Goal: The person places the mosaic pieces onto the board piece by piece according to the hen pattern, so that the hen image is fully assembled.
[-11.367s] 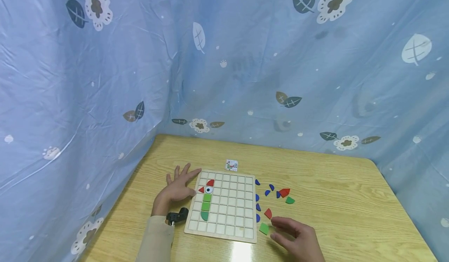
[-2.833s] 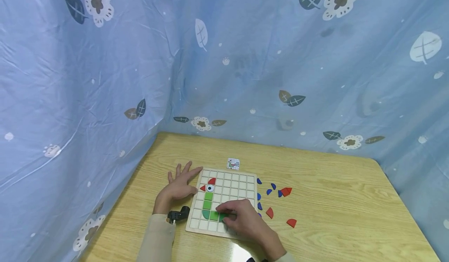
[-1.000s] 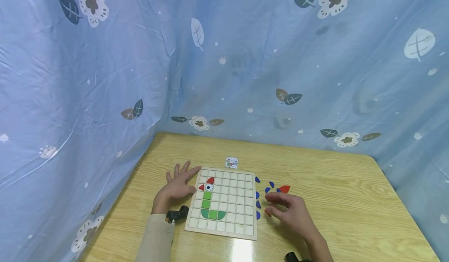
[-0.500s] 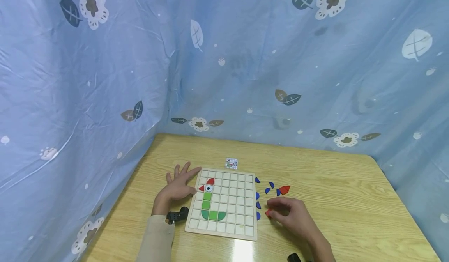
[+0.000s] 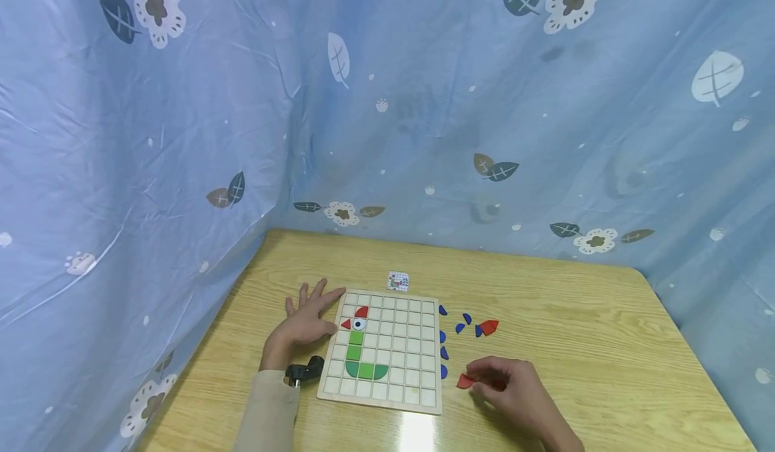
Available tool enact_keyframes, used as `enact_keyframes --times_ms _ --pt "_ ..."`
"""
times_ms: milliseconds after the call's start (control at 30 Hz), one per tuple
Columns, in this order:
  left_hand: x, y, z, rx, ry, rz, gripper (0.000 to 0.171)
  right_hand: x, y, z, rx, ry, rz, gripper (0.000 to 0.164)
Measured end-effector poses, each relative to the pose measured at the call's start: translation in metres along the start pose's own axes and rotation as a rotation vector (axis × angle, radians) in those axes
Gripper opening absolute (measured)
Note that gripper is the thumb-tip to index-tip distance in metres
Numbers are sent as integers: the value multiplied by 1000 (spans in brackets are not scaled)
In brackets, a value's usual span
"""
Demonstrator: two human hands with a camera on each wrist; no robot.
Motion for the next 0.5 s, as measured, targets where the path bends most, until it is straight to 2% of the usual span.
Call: enact_keyframes --times_ms 100,200,367,500 --pt "0 1 0 -2 -2 -2 90 3 3 3 -11 -8 -20 26" --pt "0 1 0 -2 -4 -1 90 9 6 6 -57 3 -24 30" --pt "0 1 0 2 -8 -4 89 17 8 9 -123 47 -46 31" --pt "-1 -1 0 6 -8 -7 88 15 11 7 -164 33 -85 29"
Point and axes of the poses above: each hand's wrist, its own z-axis towards the middle knuckle, its own x-axis out of the palm, y = z × x, the point moved 7 cm from there along z, towards the middle knuckle, and after that the axes turned 1 degree about y, right-handed, at the moved point
